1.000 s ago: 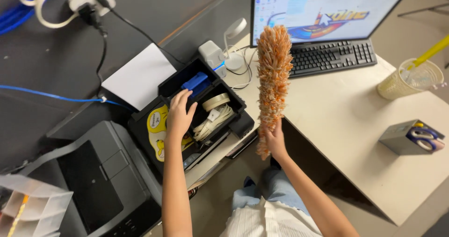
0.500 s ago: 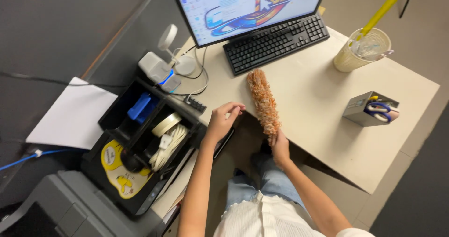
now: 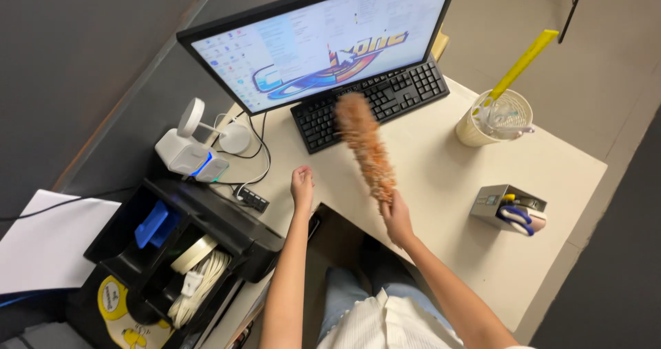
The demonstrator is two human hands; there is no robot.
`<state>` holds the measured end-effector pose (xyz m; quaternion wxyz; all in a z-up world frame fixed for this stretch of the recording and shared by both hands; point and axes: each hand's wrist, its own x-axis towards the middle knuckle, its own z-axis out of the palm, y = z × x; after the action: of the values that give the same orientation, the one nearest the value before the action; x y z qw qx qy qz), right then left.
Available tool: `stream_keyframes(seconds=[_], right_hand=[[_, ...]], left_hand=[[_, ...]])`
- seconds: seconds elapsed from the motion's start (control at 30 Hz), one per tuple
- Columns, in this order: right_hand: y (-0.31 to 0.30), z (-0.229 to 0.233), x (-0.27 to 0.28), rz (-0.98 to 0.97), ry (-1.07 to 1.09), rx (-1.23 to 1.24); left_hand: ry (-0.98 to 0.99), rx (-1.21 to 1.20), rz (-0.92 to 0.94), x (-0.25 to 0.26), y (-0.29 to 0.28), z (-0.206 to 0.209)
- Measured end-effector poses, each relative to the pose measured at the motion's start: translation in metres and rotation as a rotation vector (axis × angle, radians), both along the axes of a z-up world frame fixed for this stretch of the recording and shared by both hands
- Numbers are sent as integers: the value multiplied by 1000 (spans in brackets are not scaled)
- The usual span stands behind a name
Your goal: The person uses a fluffy duster to clean dust from a desk, keyboard, monitor, and wall-mounted cables. They move a pen holder and a small figurine to clean underneath them, then dust the monitor screen and the area behind it. Finally, they dust the blue cables running along the wall above the desk.
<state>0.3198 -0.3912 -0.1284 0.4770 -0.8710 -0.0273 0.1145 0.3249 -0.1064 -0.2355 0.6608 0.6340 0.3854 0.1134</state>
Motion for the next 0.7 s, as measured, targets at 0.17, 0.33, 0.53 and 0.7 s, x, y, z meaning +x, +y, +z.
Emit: stream_keyframes(seconds=[0.17,0.33,0.53,0.7], right_hand=[[8,-35,62,334,-348,-66],[-3,-44,88,-205,46,19],[20,-35,56,243,-210,-45],[31,5,74,-220,222,81]], left_hand=[[-28,-30,96,54,13,-36],[-64,-191,167,95,37,-52],[-299,-568,114,121,67,-95],[-90,-535,39,119,57,-54]])
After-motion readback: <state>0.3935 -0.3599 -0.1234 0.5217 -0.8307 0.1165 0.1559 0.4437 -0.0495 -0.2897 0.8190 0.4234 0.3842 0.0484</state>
